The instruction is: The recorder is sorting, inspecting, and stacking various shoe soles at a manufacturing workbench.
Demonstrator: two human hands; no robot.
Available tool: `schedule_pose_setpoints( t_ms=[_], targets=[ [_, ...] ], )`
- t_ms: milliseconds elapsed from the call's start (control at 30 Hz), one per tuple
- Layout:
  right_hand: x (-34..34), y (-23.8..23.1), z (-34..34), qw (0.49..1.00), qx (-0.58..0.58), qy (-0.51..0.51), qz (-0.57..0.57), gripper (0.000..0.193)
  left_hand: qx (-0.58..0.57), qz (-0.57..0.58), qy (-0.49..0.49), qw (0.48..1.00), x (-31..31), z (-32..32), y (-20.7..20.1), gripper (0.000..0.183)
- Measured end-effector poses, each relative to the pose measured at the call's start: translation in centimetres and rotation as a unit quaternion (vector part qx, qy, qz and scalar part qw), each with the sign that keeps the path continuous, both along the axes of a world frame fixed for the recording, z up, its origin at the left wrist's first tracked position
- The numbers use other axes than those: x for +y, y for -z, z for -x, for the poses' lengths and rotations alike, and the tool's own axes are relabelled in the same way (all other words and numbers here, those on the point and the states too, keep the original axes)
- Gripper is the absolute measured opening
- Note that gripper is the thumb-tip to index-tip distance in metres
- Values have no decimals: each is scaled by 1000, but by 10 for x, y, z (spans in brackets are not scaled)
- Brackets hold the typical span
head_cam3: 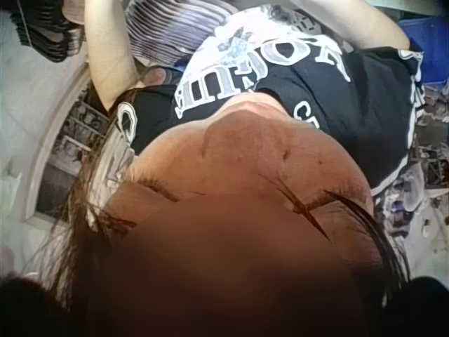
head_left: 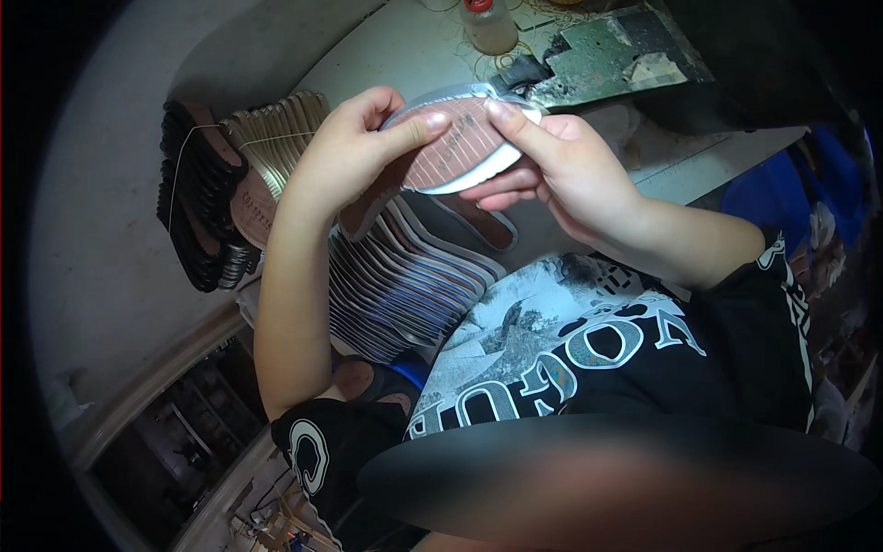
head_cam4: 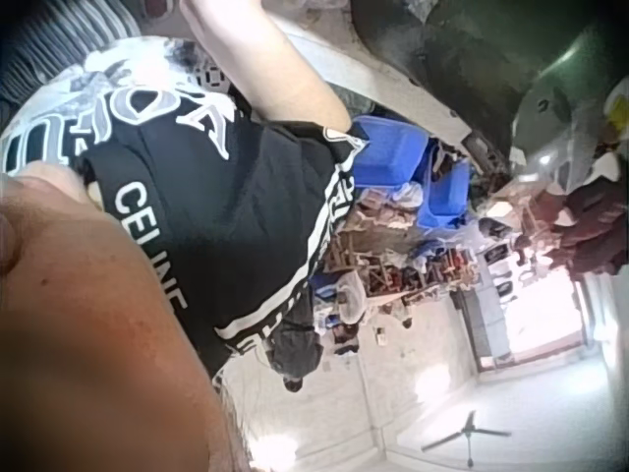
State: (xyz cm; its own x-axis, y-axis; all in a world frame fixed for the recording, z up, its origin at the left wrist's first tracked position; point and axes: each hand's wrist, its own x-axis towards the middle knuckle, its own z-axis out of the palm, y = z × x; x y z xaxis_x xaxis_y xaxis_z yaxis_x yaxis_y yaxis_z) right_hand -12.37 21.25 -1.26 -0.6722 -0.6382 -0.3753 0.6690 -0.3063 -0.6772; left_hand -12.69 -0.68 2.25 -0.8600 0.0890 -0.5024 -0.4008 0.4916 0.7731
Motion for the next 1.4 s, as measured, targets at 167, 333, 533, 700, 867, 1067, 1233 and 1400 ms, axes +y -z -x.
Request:
schedule_pose_setpoints(
  t_ms=[167,333,533,700,867,1067,1233,1400],
  targets=[
    [-1,12,7,999,30,-13,-6,43,1,36,-14,999,6,-7,1,39],
    [3,20,12,997,62,-22,-34,33,-74,-27,-55,995,26,-16,4,48],
    [21,35,-7,967,218,-120,-54,31,-116,-47,-90,988,39,-20,3,54],
    [25,37,-9,977,155,-147,-3,35,-137,-61,-104,983,39,-21,0,50],
    [16,37,-3,985,129,-83,76,25,-58,-75,-90,991,36,-23,2,43],
    [50,40,-1,971,147,-188,11,30,25,-2,-162,987,42,-25,15,47],
    [57,24,-4,970,103,-197,-102,35,62,-4,-172,983,40,-15,13,47],
    [28,11,-7,978,112,-176,-24,32,85,-80,-188,975,26,-4,15,41]
  ],
)
